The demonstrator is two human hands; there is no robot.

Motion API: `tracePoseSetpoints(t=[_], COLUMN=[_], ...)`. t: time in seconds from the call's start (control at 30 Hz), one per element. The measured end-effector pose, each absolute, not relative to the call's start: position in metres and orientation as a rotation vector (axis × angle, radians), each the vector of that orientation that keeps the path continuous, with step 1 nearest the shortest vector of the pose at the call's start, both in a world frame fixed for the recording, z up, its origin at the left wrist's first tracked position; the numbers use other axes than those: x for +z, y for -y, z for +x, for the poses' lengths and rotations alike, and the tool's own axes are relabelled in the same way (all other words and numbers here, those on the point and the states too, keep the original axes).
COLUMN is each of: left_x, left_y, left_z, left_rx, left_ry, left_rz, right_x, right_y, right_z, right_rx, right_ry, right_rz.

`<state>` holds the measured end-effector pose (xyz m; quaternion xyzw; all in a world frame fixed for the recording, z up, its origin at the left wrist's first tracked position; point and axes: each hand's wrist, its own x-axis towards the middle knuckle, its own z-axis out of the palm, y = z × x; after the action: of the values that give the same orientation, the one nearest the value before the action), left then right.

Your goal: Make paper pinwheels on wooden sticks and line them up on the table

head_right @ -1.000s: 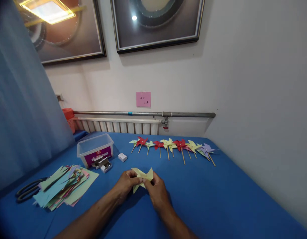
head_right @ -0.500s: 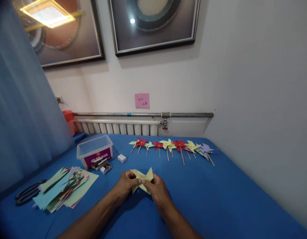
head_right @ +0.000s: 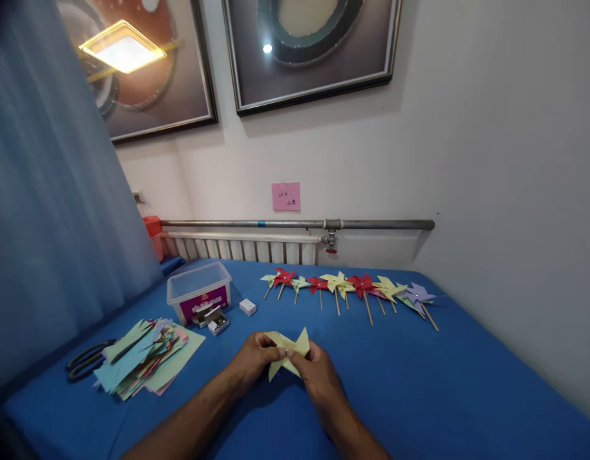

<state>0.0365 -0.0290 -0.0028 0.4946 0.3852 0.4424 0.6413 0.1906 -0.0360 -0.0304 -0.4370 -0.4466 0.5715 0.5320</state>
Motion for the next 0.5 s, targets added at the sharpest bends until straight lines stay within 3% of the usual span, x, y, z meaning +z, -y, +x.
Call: tracePoseSetpoints(t=[0.17, 0.37, 0.5], left_x=[0.010, 0.081, 0.115], left_y=[0.018, -0.049, -0.090], left_z=[0.010, -0.100, -0.155], left_rx=[1.056, 1.456, 0.909], left_ry=[-0.945, -1.599, -2.089], left_rz=[1.284, 1.563, 1.669], right_x=[-0.027, -0.028, -0.028], right_y=[0.040, 0.040, 0.039], right_z=[0.191, 0.191, 0.189], right_rx=[1.382, 1.422, 1.407], right_ry=[1.066, 1.066, 1.107], right_rz=[-1.039, -0.995, -0.986])
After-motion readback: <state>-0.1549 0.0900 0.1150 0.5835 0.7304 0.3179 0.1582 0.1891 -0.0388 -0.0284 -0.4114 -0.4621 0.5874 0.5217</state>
